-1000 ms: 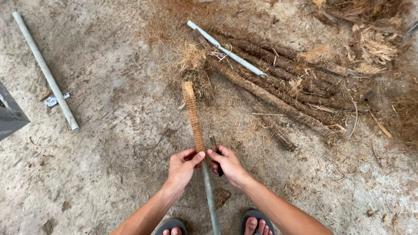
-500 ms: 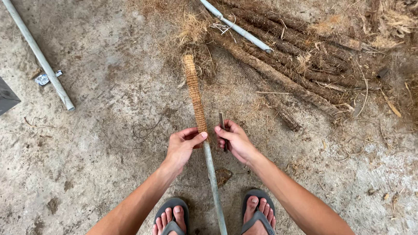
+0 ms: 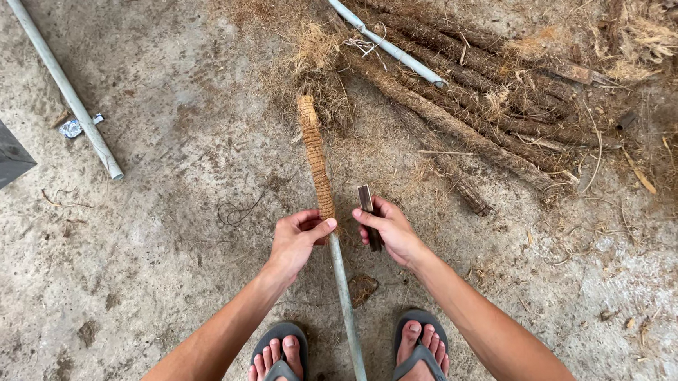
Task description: The person wraps a metal rod with natural fiber rope, securing it with wire. They use a metal tool to tighten the wire and trim the excess rope ends.
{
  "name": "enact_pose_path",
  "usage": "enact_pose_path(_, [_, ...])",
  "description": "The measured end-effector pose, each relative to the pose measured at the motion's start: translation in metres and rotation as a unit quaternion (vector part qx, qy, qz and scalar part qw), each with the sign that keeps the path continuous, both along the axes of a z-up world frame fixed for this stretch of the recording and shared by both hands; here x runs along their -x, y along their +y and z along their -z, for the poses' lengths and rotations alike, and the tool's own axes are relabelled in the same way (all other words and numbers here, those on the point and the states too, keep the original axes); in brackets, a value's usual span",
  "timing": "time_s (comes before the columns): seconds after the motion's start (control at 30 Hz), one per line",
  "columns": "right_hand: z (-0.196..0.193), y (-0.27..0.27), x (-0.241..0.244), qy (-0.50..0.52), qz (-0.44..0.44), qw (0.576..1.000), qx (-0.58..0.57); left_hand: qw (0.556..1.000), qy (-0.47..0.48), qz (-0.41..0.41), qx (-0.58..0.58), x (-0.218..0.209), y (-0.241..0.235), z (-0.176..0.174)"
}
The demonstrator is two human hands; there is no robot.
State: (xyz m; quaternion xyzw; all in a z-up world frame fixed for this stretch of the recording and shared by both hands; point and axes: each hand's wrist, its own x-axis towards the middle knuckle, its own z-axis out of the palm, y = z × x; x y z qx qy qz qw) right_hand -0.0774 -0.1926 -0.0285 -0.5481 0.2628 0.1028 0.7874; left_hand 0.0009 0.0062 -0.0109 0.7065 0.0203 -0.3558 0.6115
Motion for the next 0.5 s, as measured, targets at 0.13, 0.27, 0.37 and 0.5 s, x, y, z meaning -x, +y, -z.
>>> enact_pose_path(0.13, [0.008, -0.001, 0.002, -0.006, -0.005, 0.999, 0.038, 1.0, -0.005, 0.004, 0.001, 0.0, 0.0, 0.003])
enact_pose_path(0.27, [0.016, -0.003, 0.005, -0.004, -0.02, 0.997, 0.071, 1.0, -0.009, 0.009, -0.007, 0.002, -0.002, -0.002])
enact_pose_path(0.37, [0.021, -0.004, 0.006, -0.02, -0.019, 0.997, 0.067, 1.0, -0.003, 0.011, -0.001, 0.004, -0.004, -0.004])
enact_pose_path(0.5, [0.037, -0.006, 0.006, -0.014, -0.02, 0.991, 0.131, 0.999, -0.032, 0.033, 0.002, 0.004, 0.006, 0.01])
